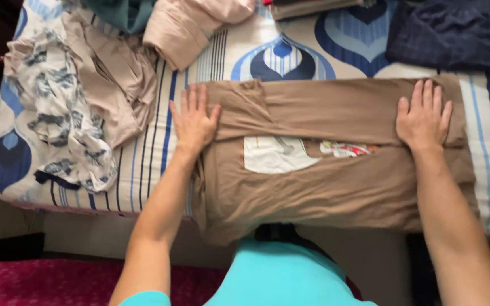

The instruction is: Folding various items of clothing such as shirts, pants, and sweatshirts on a bed.

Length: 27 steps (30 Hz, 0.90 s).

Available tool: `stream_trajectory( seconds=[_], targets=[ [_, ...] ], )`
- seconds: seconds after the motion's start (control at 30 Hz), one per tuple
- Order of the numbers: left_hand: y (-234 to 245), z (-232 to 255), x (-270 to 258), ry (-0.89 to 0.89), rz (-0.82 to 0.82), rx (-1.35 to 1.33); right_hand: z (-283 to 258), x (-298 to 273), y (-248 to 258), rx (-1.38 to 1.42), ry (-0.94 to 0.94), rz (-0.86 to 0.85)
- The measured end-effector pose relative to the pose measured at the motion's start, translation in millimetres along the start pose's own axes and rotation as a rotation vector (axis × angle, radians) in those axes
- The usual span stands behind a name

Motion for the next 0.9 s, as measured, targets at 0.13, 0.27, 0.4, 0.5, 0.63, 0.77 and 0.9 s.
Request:
stream_trajectory(
  seconds=[0.13,0.27,0.4,0.5,0.63,0.77,0.9],
  targets=[
    [10,-9,-17,0.045,0.029,0.059,20,-4,6,-0.016,-0.021,0.006],
    [57,40,-68,-0.063,0.167,0.053,-26,-34,66,-0.038,0.115,0.179],
    [85,96,-160,-0.181,0.192,-0.422,-97,-136,78,0.123,0.376,0.137],
    [52,145,-204,-0.397,0.078,-0.325,-122,-197,50,0.014,0.404,0.047],
    [47,144,-225,-0.4,0.058,-0.207,-90,-214,51,-0.015,0.351,0.045],
    [44,136,-236,-0.348,0.097,-0.21,-62,-231,52,0.007,0.26,0.081],
    [34,195,-256,-0.47,-0.021,-0.285,-149,-262,66,0.114,0.485,0.07]
  ],
)
Point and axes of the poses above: each hand's wrist, its own x-axis towards the middle knuckle, its own y-axis out of the back of the hand, z = x × y, the point moved 10 cm from there along x, towards the middle knuckle, and after that the axes turned 5 degrees about -x, right-handed, at the moved point
